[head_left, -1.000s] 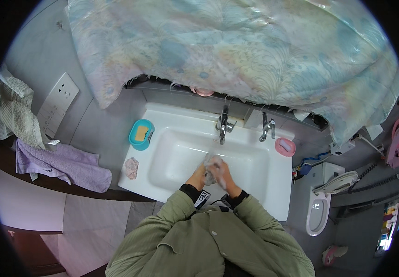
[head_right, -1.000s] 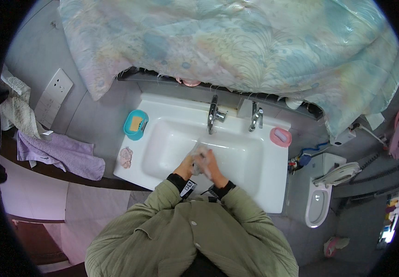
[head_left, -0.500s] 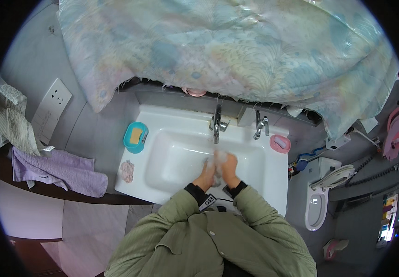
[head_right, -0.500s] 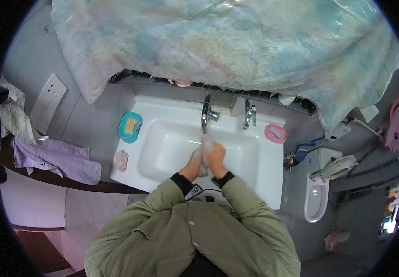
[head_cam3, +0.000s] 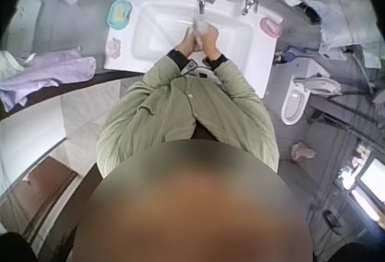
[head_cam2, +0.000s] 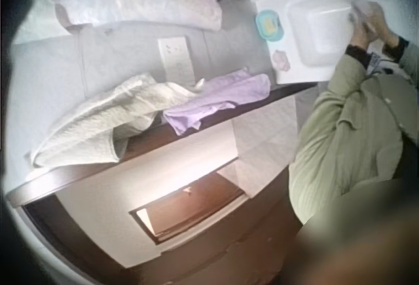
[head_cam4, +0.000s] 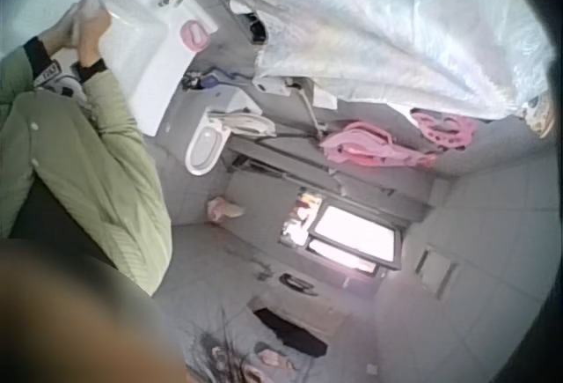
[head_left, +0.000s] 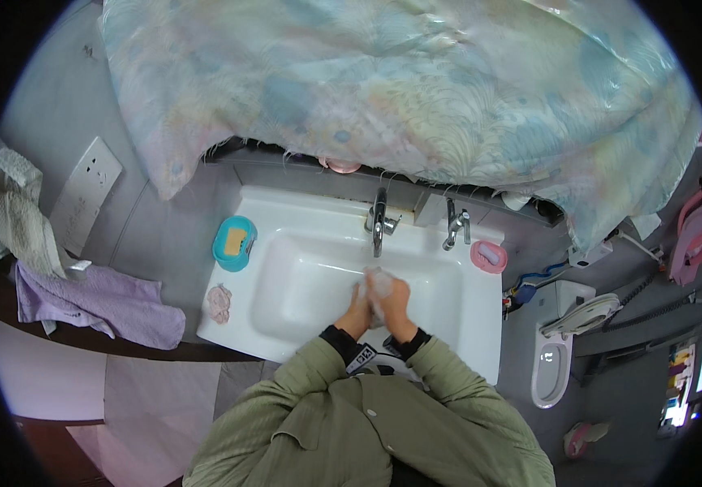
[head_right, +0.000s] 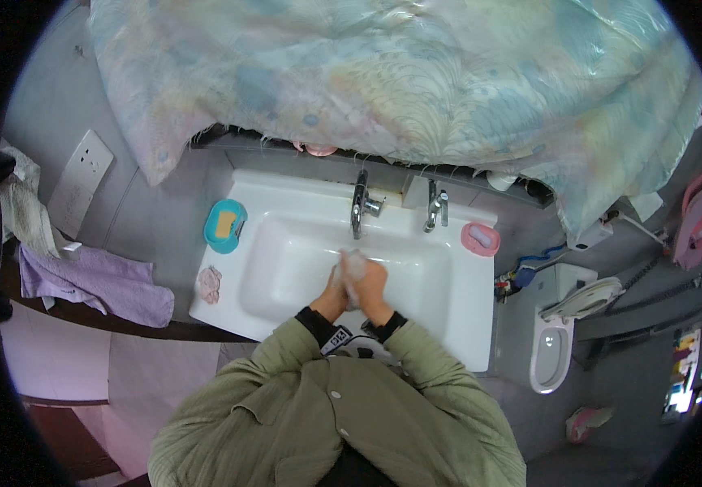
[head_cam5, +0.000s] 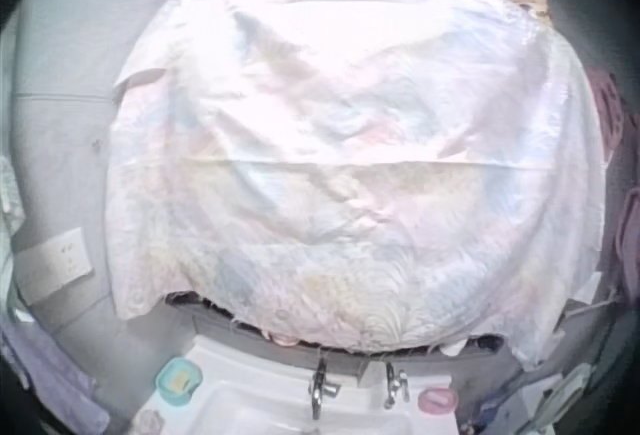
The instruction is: The person washes a small cloth by hand in a bathroom sink. They repeatedly wet the cloth, rub it between their hands to create suds, and rinse it under running water. The cloth is handled continuously throughout the clip.
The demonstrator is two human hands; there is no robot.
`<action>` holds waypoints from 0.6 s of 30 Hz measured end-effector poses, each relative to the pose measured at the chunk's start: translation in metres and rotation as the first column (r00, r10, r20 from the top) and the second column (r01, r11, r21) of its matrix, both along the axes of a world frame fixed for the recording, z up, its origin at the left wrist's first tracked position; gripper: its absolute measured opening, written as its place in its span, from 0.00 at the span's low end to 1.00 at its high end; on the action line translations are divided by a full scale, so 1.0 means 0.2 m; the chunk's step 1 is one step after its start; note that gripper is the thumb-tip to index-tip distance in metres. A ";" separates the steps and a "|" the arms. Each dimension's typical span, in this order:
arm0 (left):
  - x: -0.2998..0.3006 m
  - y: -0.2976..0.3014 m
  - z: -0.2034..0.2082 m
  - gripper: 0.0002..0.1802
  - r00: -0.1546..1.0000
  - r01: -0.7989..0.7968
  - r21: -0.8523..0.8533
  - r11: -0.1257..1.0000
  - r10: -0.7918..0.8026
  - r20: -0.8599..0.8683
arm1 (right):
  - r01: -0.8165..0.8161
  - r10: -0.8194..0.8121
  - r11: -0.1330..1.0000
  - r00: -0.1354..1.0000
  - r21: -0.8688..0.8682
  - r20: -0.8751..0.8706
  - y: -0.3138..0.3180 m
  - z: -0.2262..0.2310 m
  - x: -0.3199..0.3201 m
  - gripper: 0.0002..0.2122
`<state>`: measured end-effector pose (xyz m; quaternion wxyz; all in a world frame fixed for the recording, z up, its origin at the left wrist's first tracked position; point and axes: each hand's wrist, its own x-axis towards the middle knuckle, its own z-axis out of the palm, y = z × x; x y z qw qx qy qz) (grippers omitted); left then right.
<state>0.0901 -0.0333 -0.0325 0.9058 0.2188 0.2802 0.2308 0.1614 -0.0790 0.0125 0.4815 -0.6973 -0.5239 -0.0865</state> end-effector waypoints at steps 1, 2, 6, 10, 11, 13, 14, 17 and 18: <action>0.00 0.01 -0.06 0.20 1.000 0.016 0.112 0.994 -0.013 -0.025 | -0.054 0.048 0.995 0.996 -0.082 -0.078 0.01 -0.03 0.01 0.12; 0.00 0.01 -0.12 0.21 0.998 0.057 0.374 0.926 -0.040 -0.052 | 0.020 -0.033 0.994 0.992 -0.105 -0.120 0.02 -0.06 0.01 0.14; -0.05 0.00 -0.28 0.26 0.951 0.299 0.924 0.239 0.005 -0.309 | 0.321 -0.312 0.946 0.850 -0.053 -0.424 0.05 -0.06 0.02 0.21; -0.03 0.00 -0.22 0.18 0.999 0.042 0.273 0.961 -0.042 -0.008 | 0.063 -0.070 0.998 0.905 -0.031 -0.420 0.03 -0.01 -0.05 0.18; -0.03 0.01 -0.19 0.18 0.989 -0.006 0.276 0.961 -0.036 0.146 | 0.003 -0.010 1.000 0.975 -0.028 -0.224 0.03 0.00 -0.07 0.17; -0.03 0.01 -0.11 0.17 0.946 -0.134 0.239 0.962 0.053 0.320 | 0.011 -0.012 1.000 0.989 -0.009 -0.149 0.04 0.01 -0.07 0.16; -0.03 0.03 -0.07 0.17 0.952 -0.079 0.301 0.950 -0.017 0.305 | 0.055 -0.058 0.998 0.954 -0.017 -0.294 0.04 0.01 -0.08 0.16; -0.06 0.00 -0.02 0.16 0.993 0.030 0.246 0.969 -0.001 -0.118 | 0.094 -0.158 0.986 0.779 -0.137 -0.606 0.05 0.00 -0.05 0.14; -0.05 0.01 -0.02 0.16 0.981 0.141 0.148 0.979 -0.118 -0.154 | 0.132 -0.179 0.984 0.735 -0.121 -0.654 0.06 0.01 -0.02 0.13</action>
